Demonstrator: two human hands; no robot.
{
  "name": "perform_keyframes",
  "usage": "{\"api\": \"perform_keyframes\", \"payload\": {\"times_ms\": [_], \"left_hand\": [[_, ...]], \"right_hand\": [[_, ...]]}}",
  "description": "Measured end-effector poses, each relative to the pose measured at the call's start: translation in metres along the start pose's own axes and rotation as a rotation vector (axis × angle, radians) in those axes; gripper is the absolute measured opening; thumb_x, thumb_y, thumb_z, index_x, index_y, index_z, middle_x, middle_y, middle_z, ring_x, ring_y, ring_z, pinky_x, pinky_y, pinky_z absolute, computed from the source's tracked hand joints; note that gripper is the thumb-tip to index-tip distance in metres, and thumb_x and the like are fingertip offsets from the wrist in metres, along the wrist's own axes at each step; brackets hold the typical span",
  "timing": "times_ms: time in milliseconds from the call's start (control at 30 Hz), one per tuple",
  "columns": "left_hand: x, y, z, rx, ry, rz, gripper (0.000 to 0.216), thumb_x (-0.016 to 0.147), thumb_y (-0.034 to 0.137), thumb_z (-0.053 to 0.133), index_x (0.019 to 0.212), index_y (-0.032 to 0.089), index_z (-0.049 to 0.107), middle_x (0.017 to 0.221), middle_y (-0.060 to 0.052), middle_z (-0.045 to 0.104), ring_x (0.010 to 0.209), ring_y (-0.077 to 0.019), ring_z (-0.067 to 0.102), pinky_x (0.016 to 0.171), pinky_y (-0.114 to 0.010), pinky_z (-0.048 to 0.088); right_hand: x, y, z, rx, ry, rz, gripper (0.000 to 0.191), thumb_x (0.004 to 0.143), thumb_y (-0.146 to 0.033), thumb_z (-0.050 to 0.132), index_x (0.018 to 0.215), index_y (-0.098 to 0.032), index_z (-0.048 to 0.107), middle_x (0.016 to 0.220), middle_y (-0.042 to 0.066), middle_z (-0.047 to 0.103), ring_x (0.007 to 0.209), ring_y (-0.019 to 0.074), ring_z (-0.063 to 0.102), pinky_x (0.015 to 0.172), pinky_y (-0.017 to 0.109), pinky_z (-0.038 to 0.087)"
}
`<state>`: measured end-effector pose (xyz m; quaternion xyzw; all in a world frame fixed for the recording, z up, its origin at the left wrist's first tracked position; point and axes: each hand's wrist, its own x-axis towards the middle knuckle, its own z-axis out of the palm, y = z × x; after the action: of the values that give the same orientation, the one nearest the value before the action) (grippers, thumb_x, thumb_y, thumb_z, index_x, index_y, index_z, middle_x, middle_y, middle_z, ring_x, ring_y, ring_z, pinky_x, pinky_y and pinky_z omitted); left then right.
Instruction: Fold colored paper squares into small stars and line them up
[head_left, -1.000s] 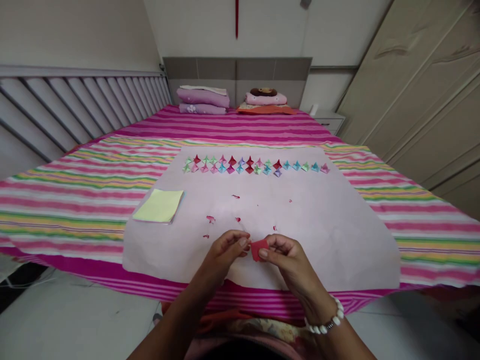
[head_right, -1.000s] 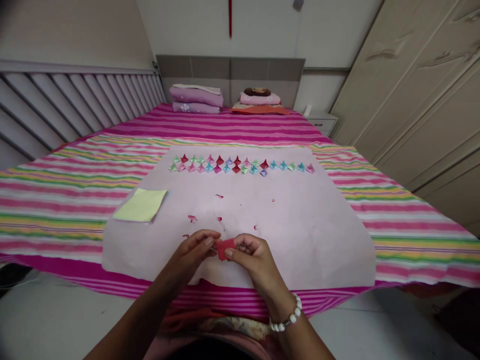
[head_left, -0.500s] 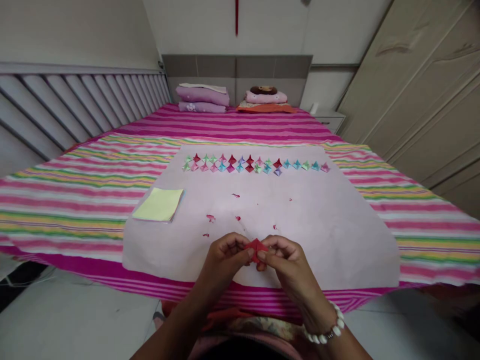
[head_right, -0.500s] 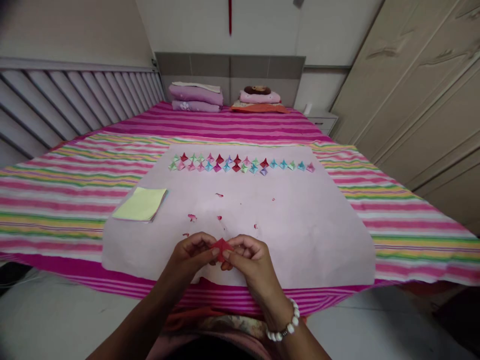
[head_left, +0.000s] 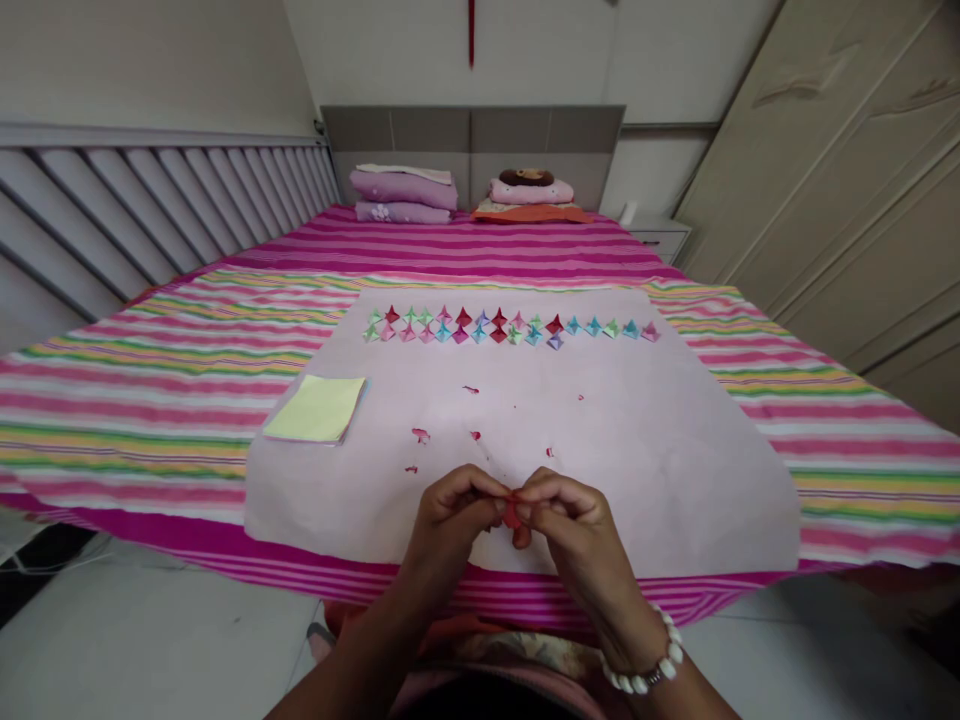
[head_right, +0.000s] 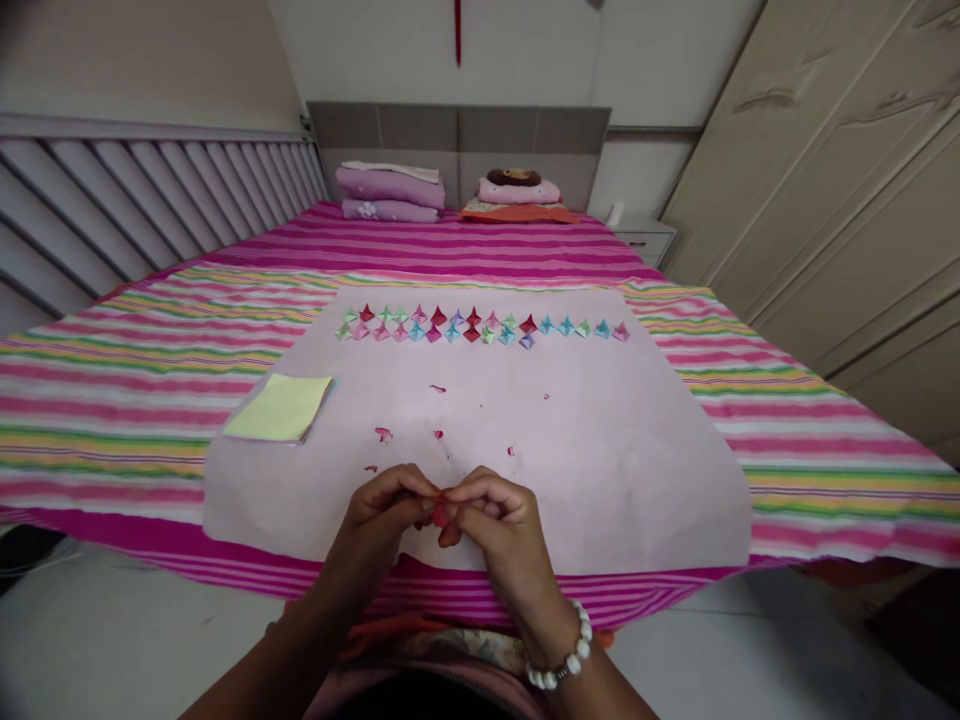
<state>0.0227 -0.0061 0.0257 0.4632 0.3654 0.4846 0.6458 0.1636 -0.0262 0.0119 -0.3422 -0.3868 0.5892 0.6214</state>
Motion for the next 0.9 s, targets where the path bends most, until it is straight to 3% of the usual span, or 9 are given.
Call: {"api": "perform_keyframes", "payload": {"times_ms": [267,467,600,900], "left_hand": [[-0.002,0.009,0.002,0.088,-0.144,0.171,0.017,0.078,0.008,0.059,0.071,0.018,0.071,0.07,0.002,0.058,0.063,-0.0085,0.06,0.062,-0.022,0.046],[-0.002,0.01,0.0,0.07,-0.133,0.072,0.005,0.074,0.016,0.072,0.07,0.016,0.068,0.064,0.001,0.063,0.06,-0.0101,0.062,0.059,-0.022,0.049],[-0.001,0.007,-0.001,-0.011,-0.082,-0.035,0.017,0.069,0.015,0.076,0.084,0.017,0.068,0.063,0.001,0.069,0.06,-0.0112,0.065,0.059,-0.022,0.051],[-0.006,0.016,0.001,0.093,-0.086,-0.017,0.003,0.074,0.016,0.07,0.077,0.017,0.072,0.061,0.0,0.069,0.06,-0.0114,0.063,0.058,-0.021,0.051]], "right_hand": [[-0.002,0.002,-0.003,0.001,-0.03,-0.054,0.018,0.071,-0.004,0.066,0.072,-0.02,0.073,0.07,-0.003,0.062,0.051,0.0085,0.063,0.052,0.021,0.049],[-0.004,0.0,-0.005,-0.093,-0.019,-0.066,0.012,0.072,-0.011,0.071,0.079,-0.02,0.072,0.069,-0.003,0.062,0.051,0.0084,0.064,0.052,0.019,0.049],[-0.006,-0.003,-0.005,-0.101,-0.047,-0.032,0.015,0.076,-0.017,0.072,0.09,-0.021,0.07,0.064,-0.002,0.066,0.055,0.0111,0.065,0.057,0.022,0.052],[-0.009,-0.006,-0.004,-0.063,-0.086,-0.029,0.011,0.081,-0.025,0.069,0.09,-0.019,0.07,0.079,0.003,0.068,0.067,0.014,0.063,0.067,0.029,0.05]]}}
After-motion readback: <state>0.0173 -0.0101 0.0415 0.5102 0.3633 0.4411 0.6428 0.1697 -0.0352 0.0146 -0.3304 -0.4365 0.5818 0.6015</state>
